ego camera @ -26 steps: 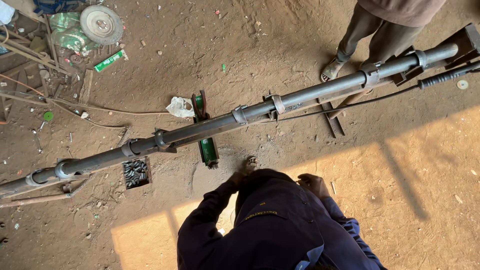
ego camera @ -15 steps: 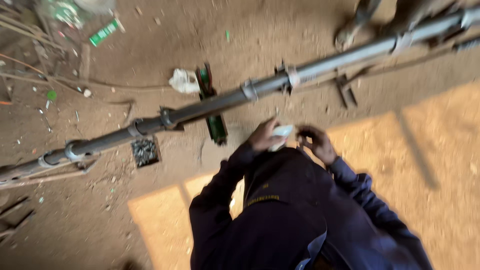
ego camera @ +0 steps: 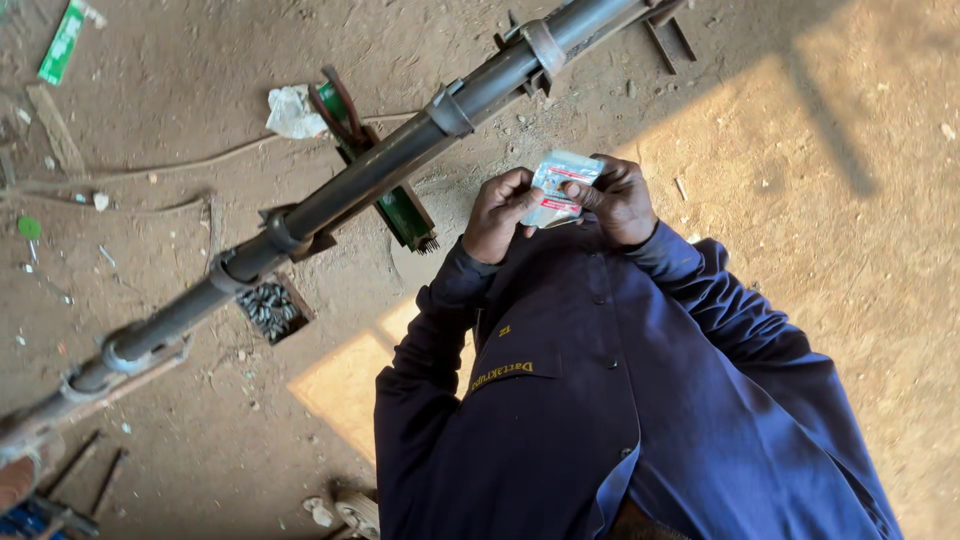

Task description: The person opens a small packet and pours granular material into a joint on a long metal pipe assembly. They then rub the joint with both hands, remove a handle from the pipe, and reposition the pipe on the ground.

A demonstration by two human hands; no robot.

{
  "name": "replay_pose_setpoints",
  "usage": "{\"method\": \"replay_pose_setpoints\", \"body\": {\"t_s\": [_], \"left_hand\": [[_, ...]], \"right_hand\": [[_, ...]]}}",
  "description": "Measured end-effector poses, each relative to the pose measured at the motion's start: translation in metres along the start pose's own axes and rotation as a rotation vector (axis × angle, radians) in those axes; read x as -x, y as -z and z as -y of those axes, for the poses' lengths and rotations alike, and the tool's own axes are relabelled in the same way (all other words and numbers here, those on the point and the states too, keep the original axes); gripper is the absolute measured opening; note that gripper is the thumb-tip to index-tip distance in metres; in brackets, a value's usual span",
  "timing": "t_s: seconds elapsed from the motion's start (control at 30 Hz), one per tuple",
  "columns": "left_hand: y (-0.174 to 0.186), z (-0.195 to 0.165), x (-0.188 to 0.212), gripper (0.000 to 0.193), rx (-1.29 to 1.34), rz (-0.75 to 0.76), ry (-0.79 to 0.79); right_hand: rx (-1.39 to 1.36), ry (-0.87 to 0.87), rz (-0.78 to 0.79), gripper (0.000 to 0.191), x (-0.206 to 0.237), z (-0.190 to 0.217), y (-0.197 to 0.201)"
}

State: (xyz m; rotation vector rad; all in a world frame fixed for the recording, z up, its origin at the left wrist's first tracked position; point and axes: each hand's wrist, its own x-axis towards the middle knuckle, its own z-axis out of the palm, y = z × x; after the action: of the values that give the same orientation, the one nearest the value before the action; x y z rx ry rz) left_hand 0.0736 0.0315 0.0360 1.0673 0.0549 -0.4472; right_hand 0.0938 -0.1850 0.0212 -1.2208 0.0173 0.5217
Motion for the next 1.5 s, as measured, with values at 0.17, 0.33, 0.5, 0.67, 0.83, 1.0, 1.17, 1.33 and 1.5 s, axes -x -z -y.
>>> {"method": "replay_pose_setpoints", "body": {"t_s": [0.17,0.33,0.5,0.67,0.83,1.0,1.17,1.33,1.5], "left_hand": [[0.015,0.011,-0.005,0.021,0.146,-0.013,0.124],[0.036,0.019,-0.002,0.022,-0.279,0.134,0.067],[0.047,0.047,-0.007,0.018,-0.291,0.201,0.109],[0.043,0.059,-0.016,0.022,-0.23,0.178,0.182],[0.042,0.05,-0.03,0.024,-0.166,0.025,0.051],[0.055,0.065,-0.037,0.019,-0.166,0.076,0.096],[0.062,0.074,-0.028,0.022,-0.138,-0.077,-0.126],[0.032,0.054,-0.025,0.024,-0.017,-0.141,-0.103],[-0.01,0.045,-0.029,0.029,-0.306,-0.275,-0.104]], "right_hand": [[-0.13,0.064,-0.084,0.021,-0.007,-0.008,-0.016],[0.02,0.049,-0.186,0.02,-0.009,-0.015,-0.04],[-0.125,0.097,-0.363,0.024,-0.011,-0.035,-0.06],[-0.111,0.161,-0.423,0.029,-0.011,-0.047,-0.047],[-0.018,0.148,-0.444,0.031,0.002,-0.064,-0.035],[-0.043,0.064,-0.334,0.021,0.013,-0.075,-0.036],[-0.259,0.045,-0.356,0.031,0.021,-0.061,-0.046],[-0.604,0.039,-0.351,0.023,0.019,-0.041,-0.051],[-0.759,0.097,-0.41,0.025,0.018,-0.042,-0.035]]}}
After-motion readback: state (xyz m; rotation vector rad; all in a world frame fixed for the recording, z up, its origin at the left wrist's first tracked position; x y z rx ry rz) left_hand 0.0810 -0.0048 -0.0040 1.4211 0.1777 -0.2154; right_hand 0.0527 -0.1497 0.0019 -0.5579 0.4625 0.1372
